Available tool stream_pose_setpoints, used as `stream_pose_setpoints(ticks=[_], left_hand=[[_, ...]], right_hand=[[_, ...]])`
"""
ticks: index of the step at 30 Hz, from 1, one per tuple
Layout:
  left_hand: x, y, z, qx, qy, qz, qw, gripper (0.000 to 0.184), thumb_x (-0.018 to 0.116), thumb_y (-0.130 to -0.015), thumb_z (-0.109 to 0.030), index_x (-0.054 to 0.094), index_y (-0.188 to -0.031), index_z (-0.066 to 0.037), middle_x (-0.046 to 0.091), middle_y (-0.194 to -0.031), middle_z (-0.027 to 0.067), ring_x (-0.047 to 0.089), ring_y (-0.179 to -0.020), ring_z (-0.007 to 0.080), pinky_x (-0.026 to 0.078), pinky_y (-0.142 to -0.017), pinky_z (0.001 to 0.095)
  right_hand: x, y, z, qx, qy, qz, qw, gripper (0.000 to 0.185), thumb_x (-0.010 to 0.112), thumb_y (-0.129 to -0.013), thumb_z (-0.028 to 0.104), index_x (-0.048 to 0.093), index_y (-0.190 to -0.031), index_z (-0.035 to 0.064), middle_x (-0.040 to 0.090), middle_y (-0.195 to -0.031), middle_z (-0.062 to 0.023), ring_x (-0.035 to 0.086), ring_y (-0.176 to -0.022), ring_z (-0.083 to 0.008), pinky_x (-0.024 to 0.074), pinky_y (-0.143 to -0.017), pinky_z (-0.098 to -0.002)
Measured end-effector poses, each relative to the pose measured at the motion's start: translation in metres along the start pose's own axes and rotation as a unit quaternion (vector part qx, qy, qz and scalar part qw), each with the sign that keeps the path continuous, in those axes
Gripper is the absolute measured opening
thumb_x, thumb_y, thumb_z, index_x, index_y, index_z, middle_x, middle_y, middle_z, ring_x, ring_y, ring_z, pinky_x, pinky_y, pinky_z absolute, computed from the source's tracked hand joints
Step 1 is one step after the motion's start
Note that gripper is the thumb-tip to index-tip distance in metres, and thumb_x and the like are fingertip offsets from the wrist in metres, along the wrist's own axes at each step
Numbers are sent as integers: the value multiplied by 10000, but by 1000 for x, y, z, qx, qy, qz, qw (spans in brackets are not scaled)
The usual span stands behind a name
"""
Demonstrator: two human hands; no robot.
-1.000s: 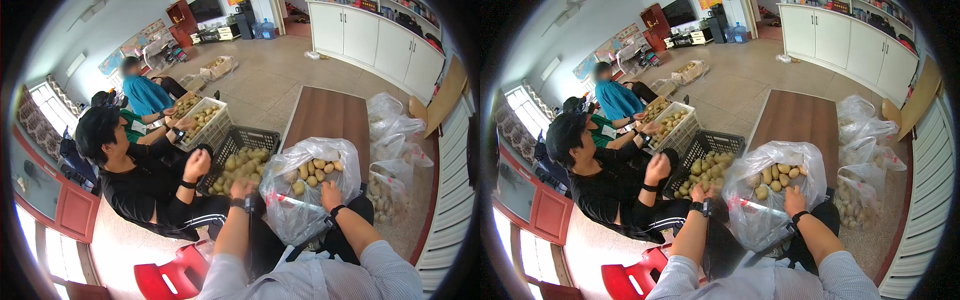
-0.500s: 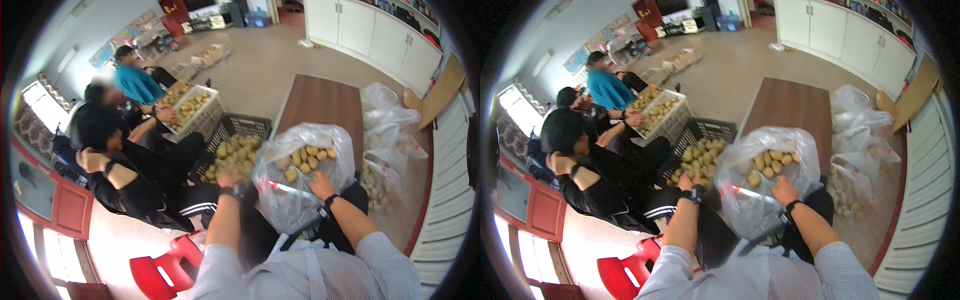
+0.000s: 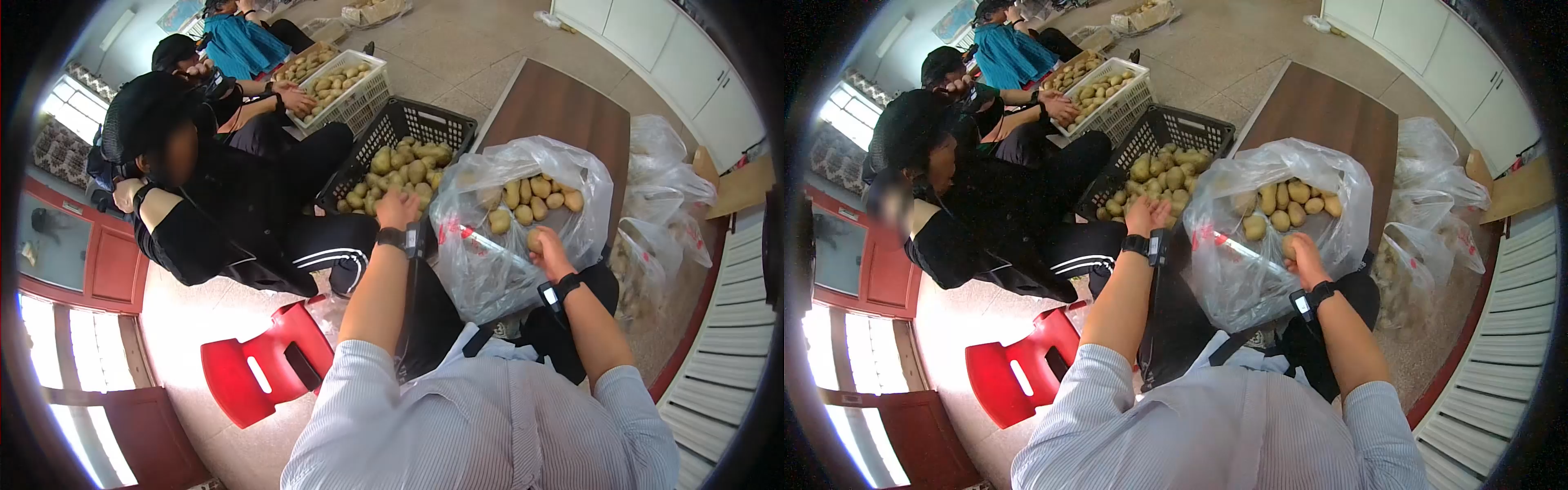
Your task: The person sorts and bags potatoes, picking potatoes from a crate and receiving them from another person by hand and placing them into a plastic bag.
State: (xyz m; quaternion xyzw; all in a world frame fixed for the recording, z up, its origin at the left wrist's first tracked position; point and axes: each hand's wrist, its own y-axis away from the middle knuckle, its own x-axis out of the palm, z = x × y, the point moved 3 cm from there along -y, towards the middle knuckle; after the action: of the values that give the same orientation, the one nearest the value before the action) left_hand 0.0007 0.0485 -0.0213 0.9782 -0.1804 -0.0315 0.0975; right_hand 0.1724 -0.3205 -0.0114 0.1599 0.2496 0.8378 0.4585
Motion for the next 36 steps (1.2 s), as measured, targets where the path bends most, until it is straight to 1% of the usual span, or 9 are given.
stream_pose_setpoints(ticks=[1,4,7,14,21,23,28,35,36], left_hand=[[13,13,-1,-235,363,-17,902,347,581,-892,-225,526,-1148,2,572,-1129,203,601,-988,410,516,-840,471],[24,20,0,-229,304,88,921,341,520,-899,-173,433,-1180,0,483,-1126,163,568,-1008,443,505,-865,527],[37,37,-2,-242,256,156,923,314,526,-900,-176,440,-1148,-4,489,-1080,144,578,-978,417,520,-839,509],[59,89,-23,-263,142,227,927,326,566,-910,-241,468,-1137,-28,530,-1048,117,610,-867,293,565,-680,408],[75,130,-47,-321,82,354,875,363,484,-964,-347,504,-1145,-32,588,-1038,124,637,-797,236,557,-759,364],[80,127,-34,-346,114,448,817,352,431,-995,-346,524,-1129,-34,618,-1020,122,646,-812,230,552,-787,365],[74,125,-43,-325,89,415,845,332,486,-989,-341,553,-1154,-61,633,-1032,109,648,-833,250,571,-675,345],[61,78,-12,-339,222,261,876,334,475,-991,-302,520,-1187,-36,616,-1073,122,635,-881,280,577,-737,391],[57,70,-13,-284,231,242,899,324,481,-986,-277,511,-1200,-35,603,-1105,125,622,-924,283,573,-764,423]], right_hand=[[-2,-2,3,-3,1,-4,1000,372,559,-884,297,529,-1205,112,588,-968,-35,566,-713,-169,459,-599,-304],[13,-6,0,13,-154,109,982,292,576,-884,221,534,-1157,128,583,-946,-33,566,-693,-159,456,-588,-295],[30,-1,6,2,-140,134,981,314,599,-873,172,522,-1172,114,589,-958,-44,574,-694,-165,463,-591,-299],[74,30,40,31,-62,194,978,344,585,-931,329,544,-1178,93,630,-987,-41,624,-717,-162,470,-594,-292],[112,38,58,-72,27,224,971,375,542,-957,407,632,-1051,56,625,-855,-21,558,-638,-92,411,-496,-232],[114,34,52,-62,46,219,973,391,533,-962,412,635,-1039,43,615,-826,-20,547,-635,-89,412,-496,-234],[115,35,53,-142,119,183,966,406,519,-969,388,626,-1024,-1,592,-727,-29,563,-624,-110,425,-511,-260],[77,4,29,-205,249,117,939,313,564,-903,266,637,-978,-28,644,-752,-114,601,-624,-177,464,-574,-340],[71,1,27,-205,249,114,939,313,564,-903,266,637,-978,-28,644,-752,-114,601,-624,-177,464,-574,-340]])
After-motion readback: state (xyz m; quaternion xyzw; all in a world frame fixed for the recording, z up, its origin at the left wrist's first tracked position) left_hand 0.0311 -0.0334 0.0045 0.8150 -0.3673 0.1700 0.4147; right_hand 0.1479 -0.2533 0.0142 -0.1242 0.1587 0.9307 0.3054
